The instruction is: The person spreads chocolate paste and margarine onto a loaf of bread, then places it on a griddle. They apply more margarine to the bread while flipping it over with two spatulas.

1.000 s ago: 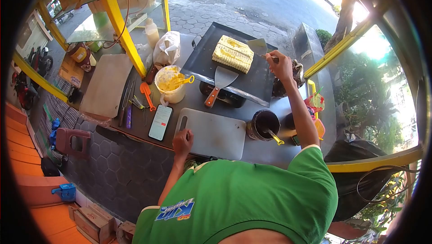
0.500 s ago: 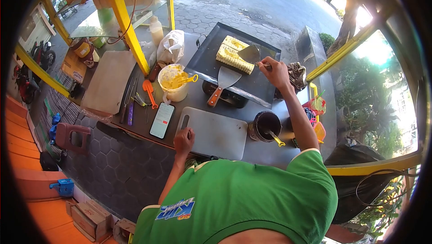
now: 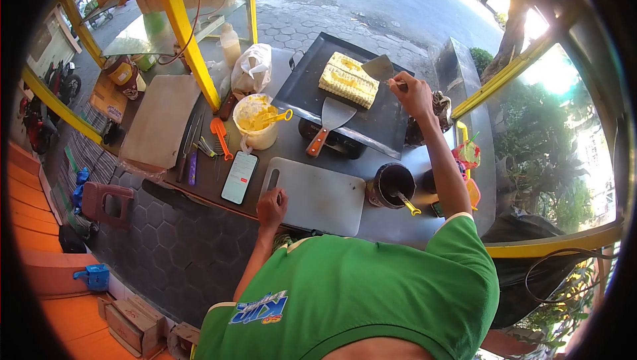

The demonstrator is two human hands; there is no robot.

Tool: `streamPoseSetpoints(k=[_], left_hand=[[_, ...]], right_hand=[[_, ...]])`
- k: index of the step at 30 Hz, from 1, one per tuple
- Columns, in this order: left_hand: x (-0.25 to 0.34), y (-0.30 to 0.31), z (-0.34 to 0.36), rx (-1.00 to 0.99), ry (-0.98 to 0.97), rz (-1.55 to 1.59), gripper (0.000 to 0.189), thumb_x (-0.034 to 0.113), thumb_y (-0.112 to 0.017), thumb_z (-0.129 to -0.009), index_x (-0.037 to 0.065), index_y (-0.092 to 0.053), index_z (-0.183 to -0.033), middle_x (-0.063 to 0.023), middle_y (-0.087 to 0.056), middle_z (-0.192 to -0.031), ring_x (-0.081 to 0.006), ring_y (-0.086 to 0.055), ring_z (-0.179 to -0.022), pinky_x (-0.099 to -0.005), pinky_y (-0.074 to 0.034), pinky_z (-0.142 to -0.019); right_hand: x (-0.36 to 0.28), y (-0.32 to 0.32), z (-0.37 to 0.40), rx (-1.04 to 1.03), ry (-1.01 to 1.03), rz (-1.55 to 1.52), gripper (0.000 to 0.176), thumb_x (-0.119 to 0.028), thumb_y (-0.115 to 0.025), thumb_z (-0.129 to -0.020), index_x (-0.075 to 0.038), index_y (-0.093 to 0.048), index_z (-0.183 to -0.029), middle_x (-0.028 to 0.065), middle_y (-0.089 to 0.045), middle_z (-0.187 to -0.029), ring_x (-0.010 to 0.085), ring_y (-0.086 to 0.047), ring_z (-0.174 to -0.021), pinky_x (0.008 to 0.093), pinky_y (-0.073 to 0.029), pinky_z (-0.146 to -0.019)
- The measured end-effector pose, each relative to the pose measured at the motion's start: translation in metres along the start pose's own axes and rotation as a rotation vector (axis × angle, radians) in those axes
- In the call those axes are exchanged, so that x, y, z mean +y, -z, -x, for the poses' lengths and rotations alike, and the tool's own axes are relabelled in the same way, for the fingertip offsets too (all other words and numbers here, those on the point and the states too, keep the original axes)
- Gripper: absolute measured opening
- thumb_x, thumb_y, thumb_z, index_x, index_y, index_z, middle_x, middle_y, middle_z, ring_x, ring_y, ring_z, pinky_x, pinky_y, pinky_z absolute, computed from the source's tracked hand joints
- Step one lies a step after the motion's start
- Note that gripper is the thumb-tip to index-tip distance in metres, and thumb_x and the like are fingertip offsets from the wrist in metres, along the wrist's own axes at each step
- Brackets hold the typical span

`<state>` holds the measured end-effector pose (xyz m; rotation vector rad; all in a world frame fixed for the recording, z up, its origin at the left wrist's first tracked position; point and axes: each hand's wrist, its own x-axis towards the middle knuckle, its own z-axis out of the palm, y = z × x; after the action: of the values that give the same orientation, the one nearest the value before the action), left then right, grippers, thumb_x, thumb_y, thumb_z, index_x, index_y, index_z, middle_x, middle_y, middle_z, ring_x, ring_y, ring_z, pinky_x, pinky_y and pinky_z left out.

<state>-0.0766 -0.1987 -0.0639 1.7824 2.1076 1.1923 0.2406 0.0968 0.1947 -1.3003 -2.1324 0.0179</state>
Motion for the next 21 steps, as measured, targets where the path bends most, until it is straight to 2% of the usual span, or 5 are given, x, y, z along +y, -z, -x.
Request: streamPoseSetpoints(k=[9, 18, 20, 21], left_hand=[[-0.002, -0.002, 0.000, 0.023, -0.027, -0.011, 0.008, 0.015, -0.065, -0.091, 0.008, -0.062, -0.087, -0.0089, -0.059, -0.066, -0.0304, -0.062, -0.063, -0.0424, -0.048, -0.057], [0.002, 0.001, -0.001, 0.033, -0.020, -0.005, 0.009, 0.015, -0.064, -0.091, 0.008, -0.061, -0.085, -0.0087, -0.058, -0.064, -0.0299, -0.061, -0.061, -0.0424, -0.047, -0.055], [0.003, 0.002, -0.002, 0.032, -0.018, 0.005, 0.010, 0.015, -0.064, -0.091, 0.008, -0.061, -0.084, -0.0088, -0.058, -0.064, -0.0302, -0.061, -0.060, -0.0427, -0.047, -0.055], [0.003, 0.002, -0.002, 0.039, -0.029, -0.002, 0.011, 0.015, -0.064, -0.091, 0.008, -0.061, -0.084, -0.0090, -0.058, -0.064, -0.0304, -0.061, -0.060, -0.0429, -0.047, -0.055]], right_hand=[[-0.012, -0.004, -0.036, -0.011, 0.063, 0.054, 0.025, -0.034, -0.068, -0.090, -0.010, -0.068, -0.097, 0.0138, -0.072, -0.079, 0.0360, -0.070, -0.073, 0.0436, -0.054, -0.066], [0.005, 0.006, -0.038, 0.042, -0.058, 0.091, 0.024, -0.031, -0.070, -0.085, -0.011, -0.070, -0.098, 0.0151, -0.073, -0.080, 0.0372, -0.071, -0.077, 0.0450, -0.055, -0.072], [0.016, 0.003, -0.043, 0.096, -0.113, 0.091, 0.022, -0.027, -0.071, -0.083, -0.009, -0.071, -0.095, 0.0142, -0.072, -0.075, 0.0311, -0.072, -0.069, 0.0407, -0.056, -0.069], [0.018, 0.003, -0.047, 0.096, -0.110, 0.092, 0.022, -0.027, -0.071, -0.083, -0.009, -0.071, -0.095, 0.0142, -0.072, -0.075, 0.0311, -0.072, -0.069, 0.0407, -0.056, -0.069]])
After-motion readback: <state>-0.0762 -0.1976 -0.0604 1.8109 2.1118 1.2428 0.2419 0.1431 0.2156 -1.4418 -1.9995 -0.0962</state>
